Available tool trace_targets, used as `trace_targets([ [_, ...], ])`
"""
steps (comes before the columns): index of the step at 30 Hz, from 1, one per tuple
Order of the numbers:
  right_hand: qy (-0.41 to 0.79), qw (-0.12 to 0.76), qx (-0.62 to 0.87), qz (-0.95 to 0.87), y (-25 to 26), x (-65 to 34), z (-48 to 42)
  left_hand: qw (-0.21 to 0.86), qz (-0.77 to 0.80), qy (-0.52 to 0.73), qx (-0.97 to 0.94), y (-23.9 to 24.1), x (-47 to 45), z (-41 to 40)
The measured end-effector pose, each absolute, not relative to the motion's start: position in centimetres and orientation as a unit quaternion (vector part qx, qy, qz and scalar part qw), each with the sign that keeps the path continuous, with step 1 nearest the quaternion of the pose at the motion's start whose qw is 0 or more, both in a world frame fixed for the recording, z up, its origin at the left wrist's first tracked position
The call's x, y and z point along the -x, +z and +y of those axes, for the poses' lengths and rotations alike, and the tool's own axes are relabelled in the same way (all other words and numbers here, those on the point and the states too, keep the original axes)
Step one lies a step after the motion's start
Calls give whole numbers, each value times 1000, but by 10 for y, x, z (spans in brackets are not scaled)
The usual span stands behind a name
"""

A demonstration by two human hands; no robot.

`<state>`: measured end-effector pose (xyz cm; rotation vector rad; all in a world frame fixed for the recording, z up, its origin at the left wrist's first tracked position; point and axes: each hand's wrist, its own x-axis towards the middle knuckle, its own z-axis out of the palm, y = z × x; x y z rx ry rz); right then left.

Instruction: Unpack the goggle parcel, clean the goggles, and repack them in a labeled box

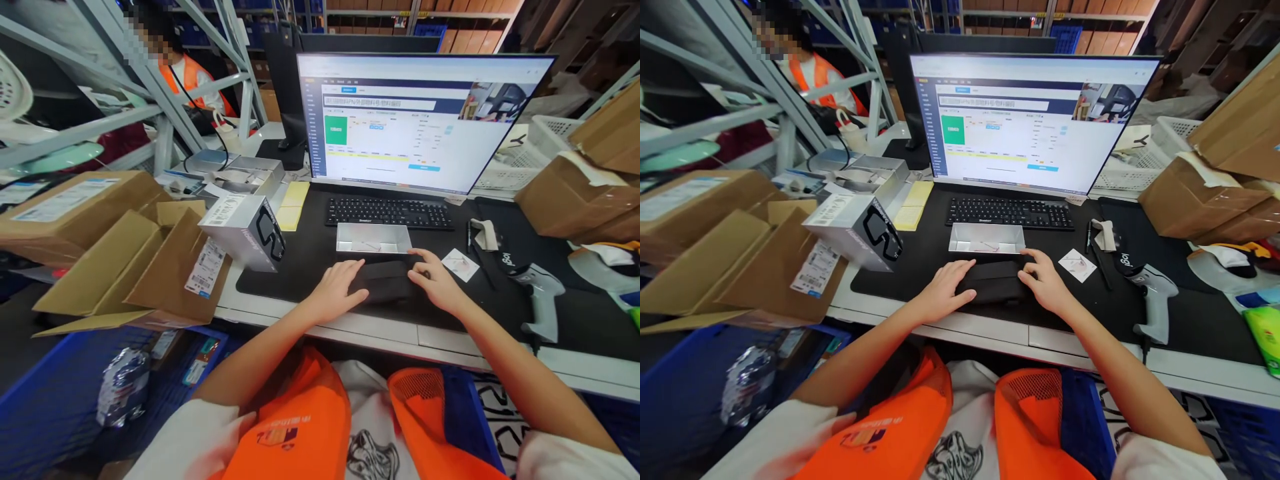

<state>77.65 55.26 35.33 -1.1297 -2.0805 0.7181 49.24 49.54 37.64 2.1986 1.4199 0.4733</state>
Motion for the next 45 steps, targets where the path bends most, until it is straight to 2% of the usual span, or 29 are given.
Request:
trace_targets([
  [2,282,349,460,-766,349,-791,552,223,515,166,-811,378,-496,497],
  [5,250,407,473,-740,360,-787,545,143,484,196,-841,382,-506,498],
  [8,259,433,455,-733,388,-762,540,58,370,215,-902,392,-516,503],
  [11,281,424,408,-758,417,-731,535,27,284,231,-930,404,-521,513],
  [15,247,380,392,-800,438,-701,530,10,269,274,-923,411,-516,522],
  [19,212,339,420,-815,442,-704,529,-1,272,288,-918,409,-508,519],
  [23,214,370,456,-780,430,-736,532,15,253,277,-927,409,-505,511],
  [25,270,393,476,-739,417,-752,536,33,257,261,-930,409,-508,510],
  [29,459,395,494,-624,392,-772,542,65,264,241,-932,407,-518,515],
  [33,560,408,454,-560,386,-787,545,68,257,281,-922,417,-523,520],
  [36,630,334,423,-558,393,-793,548,35,279,349,-894,432,-516,522],
  [39,648,255,422,-580,406,-782,554,-8,359,397,-844,440,-508,531],
  [41,662,290,384,-574,416,-765,563,-31,408,430,-805,438,-505,542],
  [45,604,470,333,-551,425,-734,598,-41,416,482,-770,420,-504,569],
])
